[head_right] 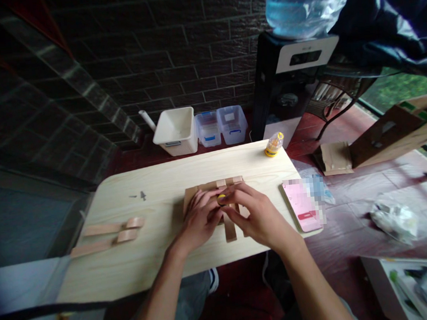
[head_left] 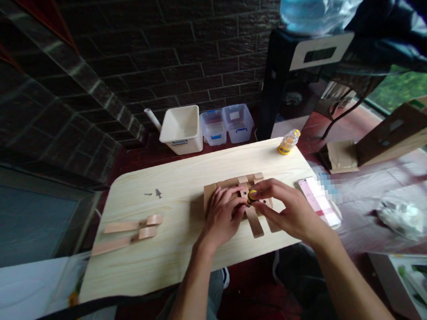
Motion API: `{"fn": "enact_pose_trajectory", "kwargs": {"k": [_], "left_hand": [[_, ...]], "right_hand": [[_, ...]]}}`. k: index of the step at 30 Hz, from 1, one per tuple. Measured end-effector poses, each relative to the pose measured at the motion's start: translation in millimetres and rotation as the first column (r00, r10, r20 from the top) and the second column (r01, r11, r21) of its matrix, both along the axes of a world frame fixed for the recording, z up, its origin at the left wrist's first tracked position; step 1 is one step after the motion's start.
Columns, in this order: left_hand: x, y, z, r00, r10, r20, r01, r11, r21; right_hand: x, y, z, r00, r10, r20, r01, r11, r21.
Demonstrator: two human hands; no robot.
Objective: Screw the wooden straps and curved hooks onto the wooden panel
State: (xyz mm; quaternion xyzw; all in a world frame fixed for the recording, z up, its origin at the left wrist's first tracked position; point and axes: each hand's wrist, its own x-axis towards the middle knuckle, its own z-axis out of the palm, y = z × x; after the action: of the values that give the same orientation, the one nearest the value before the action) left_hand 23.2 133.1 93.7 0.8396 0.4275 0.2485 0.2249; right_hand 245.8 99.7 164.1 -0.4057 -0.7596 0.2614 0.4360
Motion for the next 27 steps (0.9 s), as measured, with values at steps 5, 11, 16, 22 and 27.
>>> {"fn": "enact_pose_trajectory", "kwargs": {"k": [5,11,16,22,27], "left_hand": [[0,0,-1.5,1.000,0.013,-0.011,-0.013,1.000,0.000],[-1,1,-3.7,1.000,0.018,-0.005,-0.018,1.000,-0.001],[1,0,-2.1,1.000,0.026,-0.017,-0.027,0.999,-0.018],[-7,1,-0.8,0.999,-0.038,-0.014,0.037,0.999,-0.036],[-10,1,-0.9,0.997,-0.072,0.010,0.072,0.996,-0.056]], "right_hand": [[-1,-3,5,1.000,-0.001,0.000,0.001,1.000,-0.030],[4,-2,2,0.999,-0.028,0.020,0.030,0.996,-0.090],[4,-1,1,0.998,-0.053,0.025,0.055,0.996,-0.071],[5,1,-1,0.997,-0.071,0.019,0.072,0.996,-0.047],[6,1,-2,0.997,-0.079,0.011,0.080,0.995,-0.051]]}}
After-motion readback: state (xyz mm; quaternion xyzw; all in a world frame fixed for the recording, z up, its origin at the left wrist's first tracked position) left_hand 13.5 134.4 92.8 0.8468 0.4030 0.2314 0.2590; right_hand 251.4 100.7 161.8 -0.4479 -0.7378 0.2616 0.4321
